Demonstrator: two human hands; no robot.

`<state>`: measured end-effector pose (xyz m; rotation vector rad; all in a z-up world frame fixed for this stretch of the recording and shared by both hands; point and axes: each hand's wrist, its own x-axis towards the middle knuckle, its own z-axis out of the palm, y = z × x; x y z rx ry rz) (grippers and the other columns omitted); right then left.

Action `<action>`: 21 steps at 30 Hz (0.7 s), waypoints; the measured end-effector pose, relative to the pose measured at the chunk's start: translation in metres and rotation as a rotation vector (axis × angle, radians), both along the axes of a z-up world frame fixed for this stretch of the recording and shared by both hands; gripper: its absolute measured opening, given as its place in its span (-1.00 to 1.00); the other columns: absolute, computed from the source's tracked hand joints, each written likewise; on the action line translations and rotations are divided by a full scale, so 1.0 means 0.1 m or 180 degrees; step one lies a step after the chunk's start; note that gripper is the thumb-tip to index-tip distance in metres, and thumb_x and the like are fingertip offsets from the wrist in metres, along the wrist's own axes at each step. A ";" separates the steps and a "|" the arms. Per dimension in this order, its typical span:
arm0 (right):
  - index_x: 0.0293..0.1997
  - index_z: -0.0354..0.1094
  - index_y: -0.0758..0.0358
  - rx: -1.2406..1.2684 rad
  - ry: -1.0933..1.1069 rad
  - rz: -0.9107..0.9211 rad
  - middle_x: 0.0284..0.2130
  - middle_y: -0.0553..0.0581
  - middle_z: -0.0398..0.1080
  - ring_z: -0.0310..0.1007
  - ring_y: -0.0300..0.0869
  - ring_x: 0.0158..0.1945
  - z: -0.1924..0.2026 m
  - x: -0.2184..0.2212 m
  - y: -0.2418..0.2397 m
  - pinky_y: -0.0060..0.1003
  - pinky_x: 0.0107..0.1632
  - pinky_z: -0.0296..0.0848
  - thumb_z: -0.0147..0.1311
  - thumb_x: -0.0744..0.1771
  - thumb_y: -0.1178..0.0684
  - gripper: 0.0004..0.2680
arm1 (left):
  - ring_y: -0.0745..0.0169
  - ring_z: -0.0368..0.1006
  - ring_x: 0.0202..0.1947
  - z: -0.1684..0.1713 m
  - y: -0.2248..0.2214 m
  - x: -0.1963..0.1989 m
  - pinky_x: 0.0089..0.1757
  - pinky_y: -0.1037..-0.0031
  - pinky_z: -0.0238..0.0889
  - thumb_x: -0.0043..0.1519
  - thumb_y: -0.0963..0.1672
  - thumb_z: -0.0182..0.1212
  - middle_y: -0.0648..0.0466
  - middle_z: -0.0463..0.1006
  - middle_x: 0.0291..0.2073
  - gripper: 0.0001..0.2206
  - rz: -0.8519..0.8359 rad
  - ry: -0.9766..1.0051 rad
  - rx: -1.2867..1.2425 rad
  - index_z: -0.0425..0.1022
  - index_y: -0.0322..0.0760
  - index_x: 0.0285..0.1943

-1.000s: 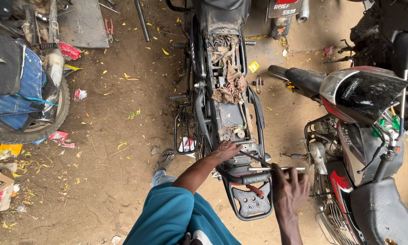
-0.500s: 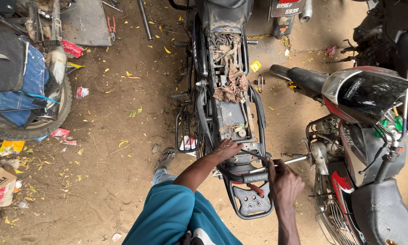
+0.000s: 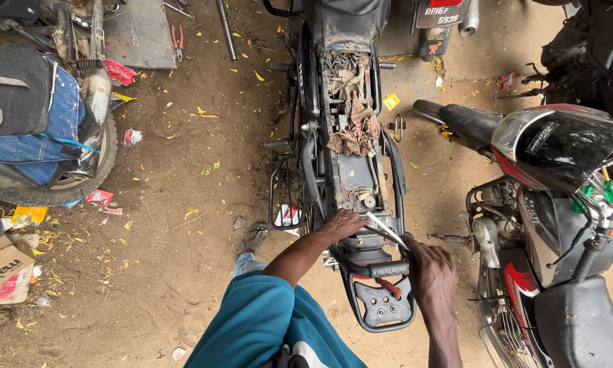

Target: Using hand tools to remove bolts and inspect components on a motorcycle console and rear frame.

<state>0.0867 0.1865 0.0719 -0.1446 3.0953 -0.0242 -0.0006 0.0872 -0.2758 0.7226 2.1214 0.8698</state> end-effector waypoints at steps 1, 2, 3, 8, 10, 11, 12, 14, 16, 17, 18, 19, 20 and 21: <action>-0.04 0.53 0.02 0.0199 -0.0091 0.0029 -0.28 0.05 0.59 0.45 -0.21 -0.20 0.07 -0.04 -0.05 -0.12 0.12 0.35 0.07 0.39 0.12 -0.87 | 0.09 0.30 -0.29 -0.12 0.04 0.03 0.01 0.14 0.26 0.47 0.03 -0.33 0.00 0.29 -0.38 -0.58 -0.0017 0.0217 0.0177 0.51 -0.15 0.01; -0.08 0.56 -0.01 0.0399 -0.0180 0.0057 -0.22 0.01 0.60 0.45 -0.17 -0.03 0.14 -0.07 -0.09 -0.11 0.23 0.24 0.09 0.37 0.14 -0.86 | 0.06 0.28 -0.34 -0.24 0.09 0.06 -0.06 0.09 0.27 0.38 0.00 -0.36 -0.01 0.27 -0.43 -0.61 -0.0037 0.0436 0.0354 0.49 -0.02 0.02; -0.08 0.56 -0.01 0.0398 -0.0181 0.0053 -0.22 0.01 0.60 0.45 -0.17 -0.03 0.23 -0.10 -0.16 -0.11 0.23 0.24 0.09 0.37 0.14 -0.86 | 0.06 0.28 -0.34 0.00 -0.02 0.04 -0.06 0.09 0.27 0.38 0.00 -0.36 -0.01 0.27 -0.43 -0.61 -0.0041 0.0435 0.0353 0.49 -0.02 0.02; -0.19 0.62 -0.17 0.1275 -0.0063 0.0094 -0.16 -0.16 0.60 0.37 -0.24 0.15 0.55 -0.20 -0.39 0.05 0.50 -0.12 0.21 0.24 0.24 -0.76 | 0.10 0.29 -0.03 0.68 -0.28 0.00 0.16 0.08 0.12 0.56 0.08 -0.30 0.00 0.35 -0.20 -0.51 0.0379 -0.0642 0.0146 0.51 -0.29 0.09; -0.22 0.62 -0.16 0.1192 0.0019 0.0115 -0.16 -0.16 0.60 0.36 -0.23 0.16 0.40 -0.16 -0.28 0.05 0.50 -0.08 0.22 0.26 0.22 -0.79 | 0.05 0.34 -0.03 0.30 -0.11 0.08 0.14 0.10 0.15 0.48 -0.02 -0.29 -0.04 0.39 -0.18 -0.64 0.0166 0.0009 0.0240 0.37 -0.17 0.28; -0.25 0.61 -0.15 0.1105 0.0096 0.0136 -0.16 -0.17 0.60 0.35 -0.23 0.16 0.33 -0.14 -0.22 0.05 0.49 -0.04 0.22 0.29 0.21 -0.82 | 0.00 0.38 -0.02 0.12 -0.01 0.12 0.12 0.11 0.19 0.40 -0.12 -0.28 -0.08 0.43 -0.17 -0.56 -0.0047 0.0655 0.0329 0.23 -0.04 0.48; -0.25 0.61 -0.15 0.1106 0.0097 0.0137 -0.16 -0.17 0.60 0.35 -0.23 0.16 0.18 -0.09 -0.12 0.05 0.49 -0.04 0.22 0.29 0.21 -0.82 | 0.00 0.38 -0.02 0.24 -0.06 0.10 0.12 0.11 0.19 0.40 -0.12 -0.28 -0.08 0.43 -0.17 -0.56 -0.0046 0.0655 0.0330 0.23 -0.04 0.48; -0.21 0.58 -0.04 0.0630 0.0332 0.0253 -0.13 -0.09 0.58 0.31 -0.14 0.21 -0.12 0.00 0.08 -0.01 0.40 0.06 0.30 0.32 0.06 -0.96 | 0.00 0.42 -0.04 0.49 -0.16 0.06 0.13 0.12 0.19 0.37 -0.21 -0.22 -0.11 0.45 -0.14 -0.52 -0.0320 0.0635 0.0020 0.19 -0.06 0.51; -0.24 0.59 -0.10 0.0756 0.0593 0.0235 -0.07 -0.08 0.58 0.28 -0.13 0.23 0.02 0.02 -0.17 -0.06 0.33 0.19 0.26 0.29 0.13 -0.90 | 0.01 0.43 -0.06 0.40 -0.14 0.07 0.11 0.14 0.22 0.36 -0.24 -0.20 -0.10 0.47 -0.15 -0.50 -0.0287 0.0780 0.0053 0.20 -0.05 0.52; -0.26 0.60 -0.15 0.0880 0.0860 0.0220 0.00 -0.06 0.59 0.26 -0.12 0.26 0.08 0.04 -0.29 -0.10 0.27 0.33 0.23 0.27 0.20 -0.82 | 0.03 0.44 -0.07 0.36 -0.13 0.07 0.10 0.15 0.25 0.35 -0.27 -0.18 -0.09 0.48 -0.15 -0.48 -0.0253 0.0929 0.0084 0.20 -0.04 0.52; -0.26 0.60 -0.15 0.0878 0.0850 0.0219 0.00 -0.06 0.59 0.26 -0.12 0.26 0.04 0.05 -0.25 -0.10 0.27 0.33 0.23 0.27 0.20 -0.82 | 0.03 0.44 -0.07 0.28 -0.09 0.08 0.10 0.15 0.25 0.35 -0.27 -0.18 -0.09 0.48 -0.15 -0.48 -0.0256 0.0920 0.0084 0.20 -0.04 0.52; -0.15 0.61 -0.16 0.0929 0.0887 -0.0018 -0.05 0.04 0.56 0.29 -0.10 0.08 -0.01 0.07 -0.20 -0.22 -0.01 0.37 0.25 0.28 0.14 -0.83 | 0.03 0.45 -0.08 0.21 -0.05 0.10 0.09 0.15 0.27 0.35 -0.28 -0.17 -0.10 0.48 -0.15 -0.47 -0.0257 0.0942 0.0088 0.20 -0.05 0.53; -0.04 0.63 -0.16 0.0980 0.0929 -0.0256 -0.10 0.14 0.52 0.32 -0.07 -0.09 -0.06 0.07 -0.16 -0.33 -0.28 0.42 0.27 0.29 0.08 -0.80 | 0.03 0.46 -0.09 0.13 -0.02 0.09 0.09 0.15 0.28 0.35 -0.28 -0.16 -0.11 0.49 -0.15 -0.47 -0.0259 0.0972 0.0091 0.20 -0.06 0.53; -0.04 0.63 -0.16 0.0979 0.0928 -0.0258 -0.10 0.14 0.52 0.32 -0.07 -0.09 -0.09 0.08 -0.12 -0.33 -0.28 0.42 0.27 0.29 0.08 -0.80 | 0.03 0.46 -0.09 0.14 -0.01 0.09 0.09 0.15 0.28 0.35 -0.28 -0.16 -0.11 0.49 -0.15 -0.47 -0.0262 0.0971 0.0090 0.20 -0.06 0.53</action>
